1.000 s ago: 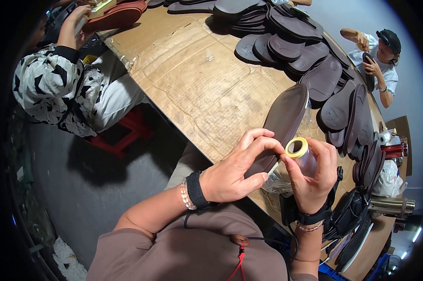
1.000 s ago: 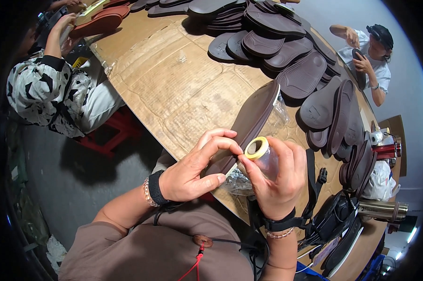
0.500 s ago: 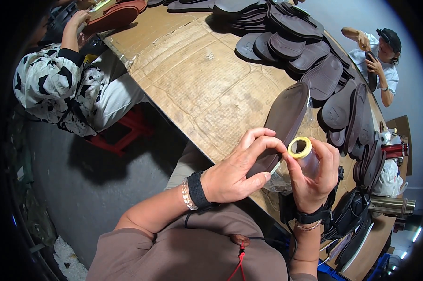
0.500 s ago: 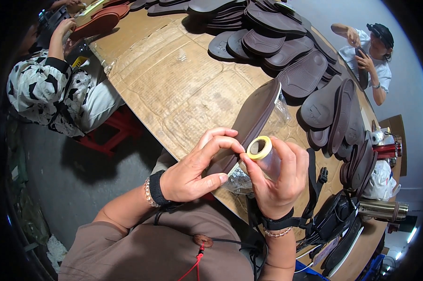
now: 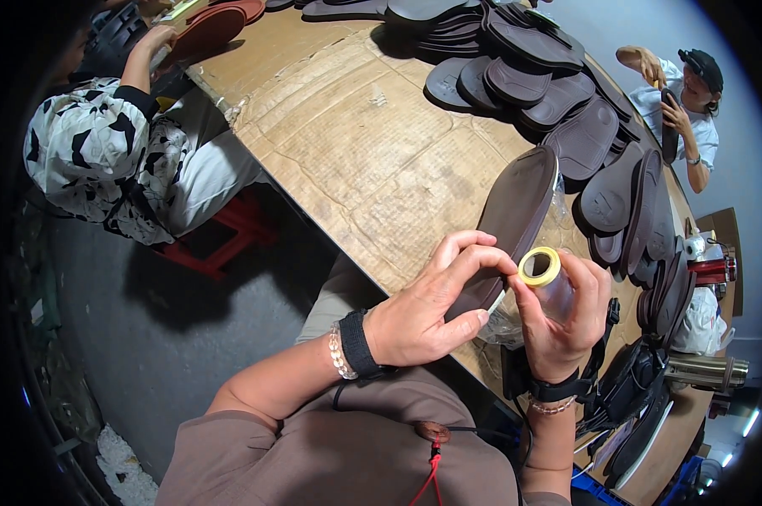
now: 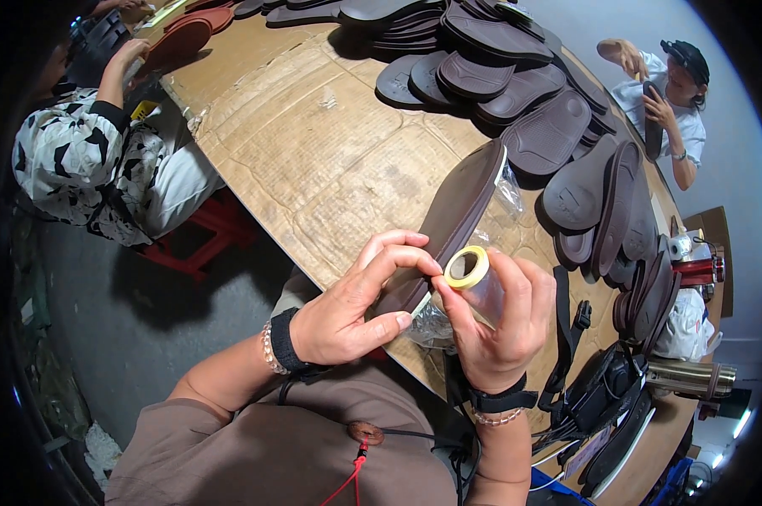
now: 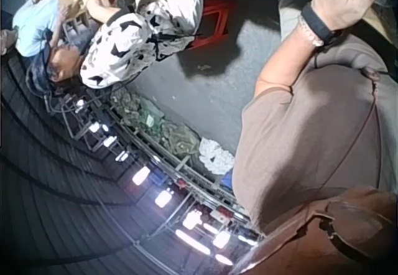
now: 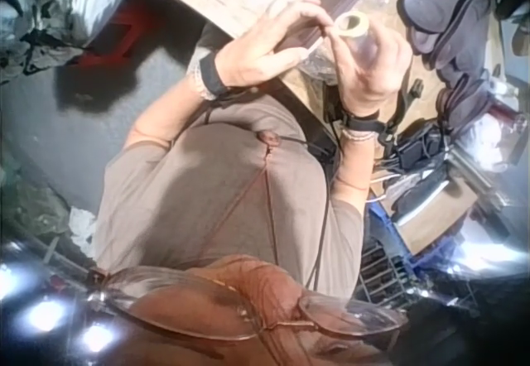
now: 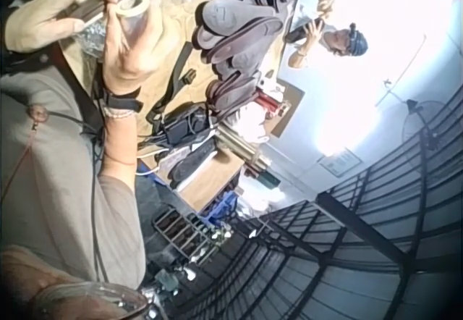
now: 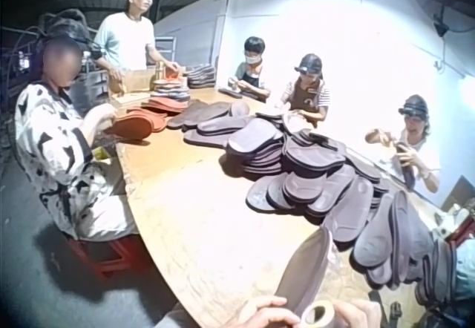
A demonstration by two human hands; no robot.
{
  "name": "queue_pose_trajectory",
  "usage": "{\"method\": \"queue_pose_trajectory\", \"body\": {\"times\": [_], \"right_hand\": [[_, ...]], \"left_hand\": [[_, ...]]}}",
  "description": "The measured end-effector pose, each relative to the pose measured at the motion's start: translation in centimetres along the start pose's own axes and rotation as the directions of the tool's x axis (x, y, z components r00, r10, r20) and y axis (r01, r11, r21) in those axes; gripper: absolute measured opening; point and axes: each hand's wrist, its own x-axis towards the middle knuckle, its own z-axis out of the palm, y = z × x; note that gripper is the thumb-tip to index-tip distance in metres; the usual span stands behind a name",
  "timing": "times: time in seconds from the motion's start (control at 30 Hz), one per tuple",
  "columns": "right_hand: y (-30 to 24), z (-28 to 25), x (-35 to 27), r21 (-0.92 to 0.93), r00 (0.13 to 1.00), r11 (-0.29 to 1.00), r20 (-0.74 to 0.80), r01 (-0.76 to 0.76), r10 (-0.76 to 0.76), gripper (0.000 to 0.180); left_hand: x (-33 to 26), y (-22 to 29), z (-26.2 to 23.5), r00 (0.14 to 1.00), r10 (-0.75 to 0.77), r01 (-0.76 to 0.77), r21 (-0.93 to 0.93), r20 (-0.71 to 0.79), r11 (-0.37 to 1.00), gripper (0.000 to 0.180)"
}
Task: The recorder prepares shoe insoles by applying a layer of plastic or protective material and smoothing it down by hand at a manufacturing table.
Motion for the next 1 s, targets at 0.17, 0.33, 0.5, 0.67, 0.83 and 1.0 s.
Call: {"method": "queue_pose_trajectory", "body": {"times": [0.17, 0.33, 0.5, 0.67, 0.83, 1.0], "right_hand": [[-0.3, -0.1, -0.1, 0.016, 0.999, 1.0, -0.052, 0.006, -0.005, 0.056], [0.0, 0.2, -0.4, 0.01, 0.999, 1.0, -0.043, 0.003, -0.003, 0.056], [0.2, 0.4, -0.6, 0.011, 0.999, 1.0, -0.048, 0.003, -0.002, 0.056], [0.2, 0.5, -0.8, 0.009, 0.999, 1.0, -0.048, -0.008, 0.008, 0.056], [0.1, 0.8, -1.3, 0.032, 0.999, 0.998, -0.016, -0.045, 0.046, 0.056], [0.3, 1.2, -1.9, 0.042, 0.999, 0.998, 0.007, -0.037, 0.036, 0.056]], "left_hand": [[-0.1, 0.0, 0.0, 1.0, -0.002, 0.002, 0.0, -0.011, 1.0, 0.055], [-0.1, 0.0, 0.0, 1.0, 0.008, -0.008, 0.013, 0.0, 1.0, 0.055], [-0.1, 0.1, 0.1, 1.0, -0.014, 0.014, -0.01, 0.002, 1.0, 0.056], [-0.1, 0.0, 0.1, 1.0, -0.012, 0.012, -0.008, 0.005, 1.0, 0.057], [-0.2, 0.1, 0.3, 1.0, -0.021, 0.021, 0.029, -0.008, 0.999, 0.064], [-0.6, 0.1, 0.7, 0.989, -0.126, 0.131, 0.069, -0.072, 0.989, 0.076]]}}
